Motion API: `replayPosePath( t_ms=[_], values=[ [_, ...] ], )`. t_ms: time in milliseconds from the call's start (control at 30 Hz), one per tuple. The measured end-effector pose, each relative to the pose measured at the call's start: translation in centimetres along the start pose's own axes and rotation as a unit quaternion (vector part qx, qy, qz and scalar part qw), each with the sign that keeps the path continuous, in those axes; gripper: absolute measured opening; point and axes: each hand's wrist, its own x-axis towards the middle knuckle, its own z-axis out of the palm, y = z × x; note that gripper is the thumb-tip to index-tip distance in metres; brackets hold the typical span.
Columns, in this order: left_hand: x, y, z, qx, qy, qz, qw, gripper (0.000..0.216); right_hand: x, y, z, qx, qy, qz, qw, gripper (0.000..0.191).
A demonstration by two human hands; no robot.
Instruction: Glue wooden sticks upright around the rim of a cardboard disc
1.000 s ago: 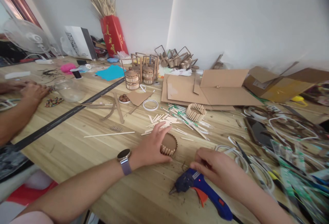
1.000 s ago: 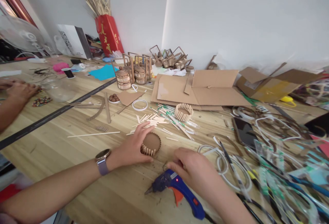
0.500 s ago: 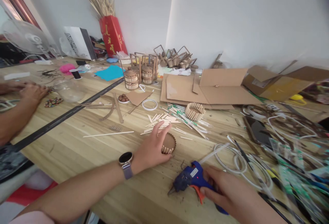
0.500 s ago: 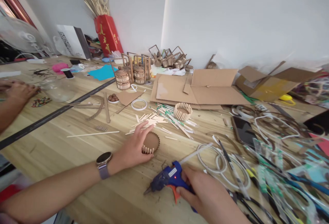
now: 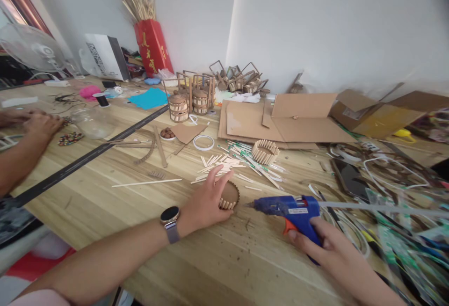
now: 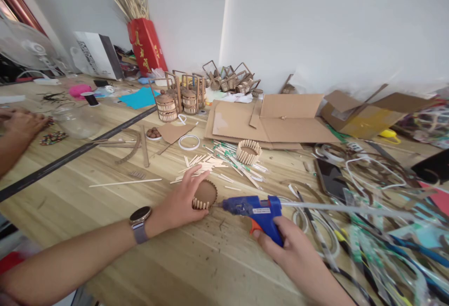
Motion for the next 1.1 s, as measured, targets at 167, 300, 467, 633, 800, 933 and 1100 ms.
replayPosePath(
  t_ms=[167,300,467,633,800,933,1100],
  values=[
    [0.0,-0.2,0.1,-0.006,0.004,0.009,1.000,0.095,-0.5,0.9,2.1,0.130,0.001,0.097,0.987,0.034],
    [0.0,-0.3,0.2,-0.004,0.004,0.012,1.000,0.096,-0.5,0.4,2.8,0.216,-0.021,0.146,0.965,0.035],
    [0.0,-0.1,0.1,-0.006,0.000,0.005,1.000,0.095,-0.4,0.4,2.9,0.264,-0.010,0.144,0.954,0.044],
    [0.0,-0.1,0.1,-0.010,0.004,0.007,1.000,0.094,-0.3,1.6,3.5,0.150,-0.007,0.078,0.986,0.049],
    [0.0,-0.1,0.0,-0.012,0.004,0.009,1.000,0.094,0.2,1.0,3.9,0.082,-0.023,-0.034,0.996,0.054],
    [0.0,0.0,0.0,-0.007,-0.001,0.003,1.000,0.093,0.2,-0.2,3.8,0.069,-0.053,-0.038,0.995,0.053],
    [0.0,0.0,0.1,-0.001,0.001,0.009,1.000,0.093,0.0,-0.2,4.1,0.043,-0.067,-0.041,0.996,0.049]
  ],
)
